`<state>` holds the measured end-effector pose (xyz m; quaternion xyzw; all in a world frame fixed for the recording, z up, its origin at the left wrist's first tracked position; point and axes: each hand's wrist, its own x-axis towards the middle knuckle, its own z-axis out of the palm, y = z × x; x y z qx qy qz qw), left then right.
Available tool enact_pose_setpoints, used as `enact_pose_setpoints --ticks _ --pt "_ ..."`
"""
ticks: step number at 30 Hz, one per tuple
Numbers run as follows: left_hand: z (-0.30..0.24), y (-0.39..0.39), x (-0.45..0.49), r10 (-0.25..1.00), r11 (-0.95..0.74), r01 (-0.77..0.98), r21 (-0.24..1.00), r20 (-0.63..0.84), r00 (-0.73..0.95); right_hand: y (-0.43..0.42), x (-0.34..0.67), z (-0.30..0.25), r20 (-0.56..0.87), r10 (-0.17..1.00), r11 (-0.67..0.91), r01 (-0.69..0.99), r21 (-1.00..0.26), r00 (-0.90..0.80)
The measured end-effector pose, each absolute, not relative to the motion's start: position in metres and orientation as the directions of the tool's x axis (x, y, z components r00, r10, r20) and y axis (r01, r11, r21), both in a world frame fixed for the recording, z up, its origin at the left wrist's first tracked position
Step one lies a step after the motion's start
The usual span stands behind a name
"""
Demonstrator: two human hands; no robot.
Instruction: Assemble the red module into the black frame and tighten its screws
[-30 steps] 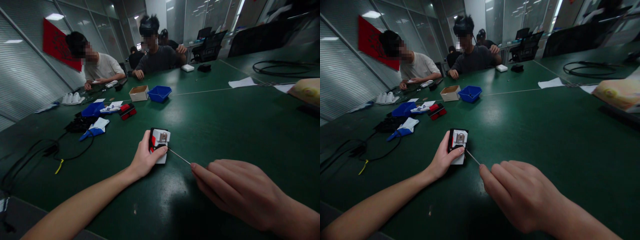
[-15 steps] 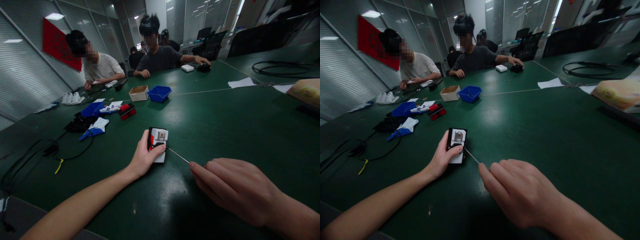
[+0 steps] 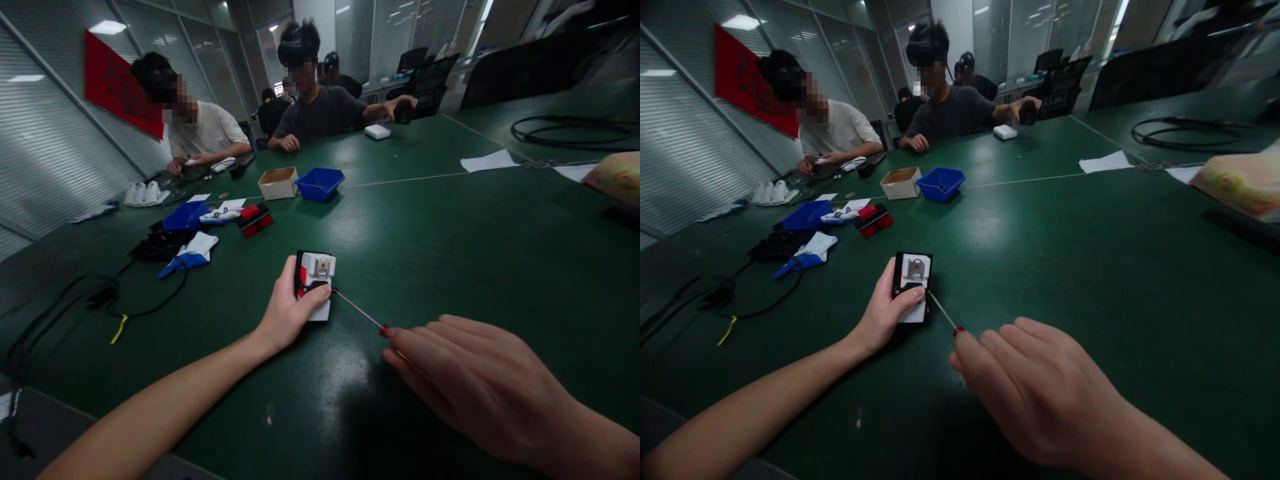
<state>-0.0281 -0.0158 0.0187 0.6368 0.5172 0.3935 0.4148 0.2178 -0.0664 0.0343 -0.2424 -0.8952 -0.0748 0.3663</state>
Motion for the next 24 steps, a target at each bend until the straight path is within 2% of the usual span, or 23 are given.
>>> enact_pose_setpoints --ticks 3,8,12,15,20,24 --pt "0.020 -0.017 -0.027 0.982 -0.145 0.355 0.924 0.090 0.167 -0.066 0.220 0.036 0.699 0.430 0.828 0.558 -0.053 -0.571" --pt "0.019 -0.018 -0.027 0.981 -0.163 0.380 0.910 0.108 0.163 -0.060 0.225 0.049 0.692 0.449 0.738 0.671 0.069 -0.566" --pt "0.016 -0.016 -0.028 0.987 -0.141 0.366 0.920 0.102 0.122 -0.055 0.228 0.048 0.592 0.436 0.817 0.574 0.056 -0.678" --pt "0.016 -0.014 -0.030 0.989 -0.139 0.363 0.921 0.108 0.104 -0.057 0.227 0.044 0.568 0.402 0.830 0.548 0.106 -0.718" --pt "0.018 -0.015 -0.029 0.985 -0.162 0.416 0.895 0.124 0.117 -0.063 0.221 0.045 0.653 0.463 0.744 0.663 0.079 -0.599" --pt "0.017 -0.016 -0.030 0.985 -0.169 0.430 0.887 0.134 0.112 -0.062 0.219 0.046 0.666 0.509 0.661 0.743 0.103 -0.545"
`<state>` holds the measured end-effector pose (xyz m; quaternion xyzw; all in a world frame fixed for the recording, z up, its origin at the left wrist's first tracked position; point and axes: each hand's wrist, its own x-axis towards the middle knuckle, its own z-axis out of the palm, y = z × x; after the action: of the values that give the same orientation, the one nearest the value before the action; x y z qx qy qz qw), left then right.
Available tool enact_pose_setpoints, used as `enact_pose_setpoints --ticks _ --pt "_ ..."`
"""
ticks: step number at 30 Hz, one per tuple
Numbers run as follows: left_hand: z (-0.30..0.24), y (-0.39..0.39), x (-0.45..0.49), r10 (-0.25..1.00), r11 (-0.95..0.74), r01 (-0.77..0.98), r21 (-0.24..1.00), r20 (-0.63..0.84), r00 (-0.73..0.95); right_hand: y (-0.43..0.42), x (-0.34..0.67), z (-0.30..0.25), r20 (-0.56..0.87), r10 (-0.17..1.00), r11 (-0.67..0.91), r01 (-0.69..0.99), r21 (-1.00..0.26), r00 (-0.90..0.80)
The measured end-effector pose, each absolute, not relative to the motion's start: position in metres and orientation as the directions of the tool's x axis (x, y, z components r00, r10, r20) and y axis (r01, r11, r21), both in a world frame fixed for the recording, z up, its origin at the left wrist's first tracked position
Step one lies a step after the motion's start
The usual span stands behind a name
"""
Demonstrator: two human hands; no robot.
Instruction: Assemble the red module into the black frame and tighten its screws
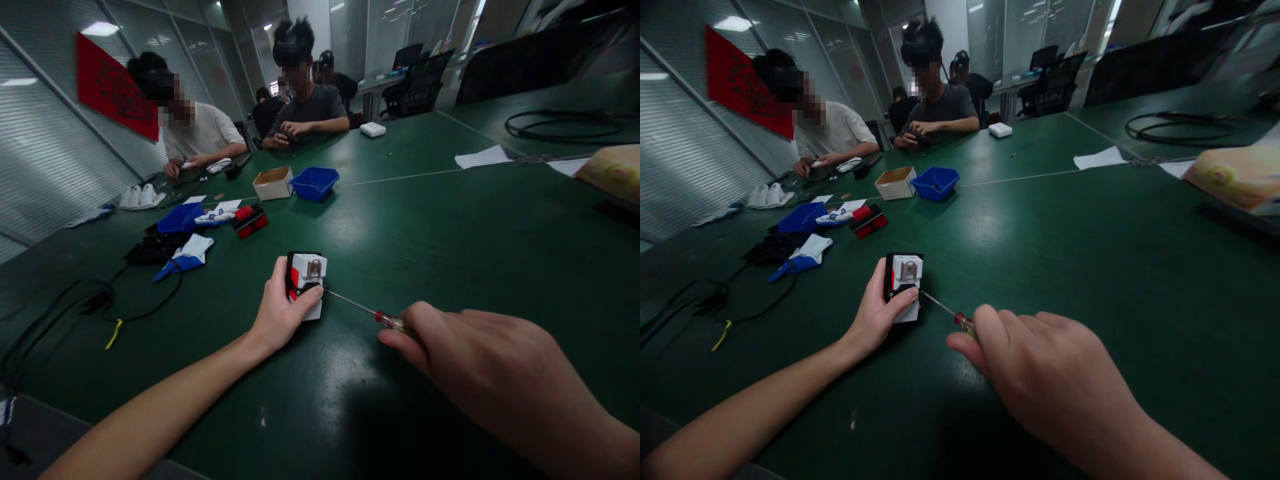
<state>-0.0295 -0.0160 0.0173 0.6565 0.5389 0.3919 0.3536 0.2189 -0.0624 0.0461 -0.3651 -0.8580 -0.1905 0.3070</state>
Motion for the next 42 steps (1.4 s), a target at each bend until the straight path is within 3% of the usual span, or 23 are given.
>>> enact_pose_setpoints --ticks 3,8,14,20,24,27,29,32,34,36,39,42 --pt "0.016 -0.014 -0.031 0.987 -0.154 0.426 0.892 0.123 0.099 -0.061 0.220 0.044 0.626 0.538 0.688 0.724 0.060 -0.564" --pt "0.017 -0.013 -0.030 0.987 -0.160 0.424 0.892 0.132 0.095 -0.063 0.220 0.043 0.580 0.458 0.794 0.603 0.073 -0.673" --pt "0.019 -0.016 -0.029 0.976 -0.214 0.461 0.861 0.174 0.129 -0.063 0.222 0.042 0.674 0.482 0.684 0.722 0.110 -0.560" --pt "0.018 -0.011 -0.033 0.981 -0.193 0.458 0.868 0.166 0.099 -0.056 0.222 0.033 0.598 0.534 0.729 0.684 0.032 -0.598" --pt "0.020 -0.009 -0.035 0.960 -0.275 0.555 0.785 0.250 0.123 -0.059 0.221 0.032 0.602 0.532 0.719 0.693 0.049 -0.595" --pt "0.021 -0.008 -0.035 0.930 -0.358 0.611 0.706 0.330 0.164 -0.063 0.220 0.026 0.572 0.589 0.677 0.735 0.037 -0.571" --pt "0.020 -0.007 -0.035 0.910 -0.397 0.633 0.665 0.376 0.176 -0.063 0.218 0.019 0.470 0.702 0.638 0.766 -0.082 -0.535" --pt "0.018 -0.006 -0.038 0.880 -0.439 0.668 0.601 0.438 0.184 -0.061 0.211 0.012 0.098 0.876 0.460 0.760 -0.458 -0.472" --pt "0.016 -0.003 -0.044 0.838 -0.489 0.699 0.521 0.504 0.211 -0.059 0.207 0.013 -0.150 0.864 0.245 0.661 -0.709 -0.481" --pt "0.013 0.001 -0.051 0.759 -0.576 0.704 0.415 0.592 0.273 -0.058 0.203 0.017 -0.303 0.795 -0.004 0.495 -0.869 -0.526" --pt "0.008 0.009 -0.061 0.584 -0.748 0.595 0.293 0.716 0.382 -0.060 0.201 0.025 -0.419 0.664 -0.312 0.279 -0.908 -0.620" --pt "0.006 0.016 -0.065 0.439 -0.864 0.437 0.250 0.799 0.411 -0.063 0.200 0.026 -0.448 0.537 -0.473 0.184 -0.861 -0.715"
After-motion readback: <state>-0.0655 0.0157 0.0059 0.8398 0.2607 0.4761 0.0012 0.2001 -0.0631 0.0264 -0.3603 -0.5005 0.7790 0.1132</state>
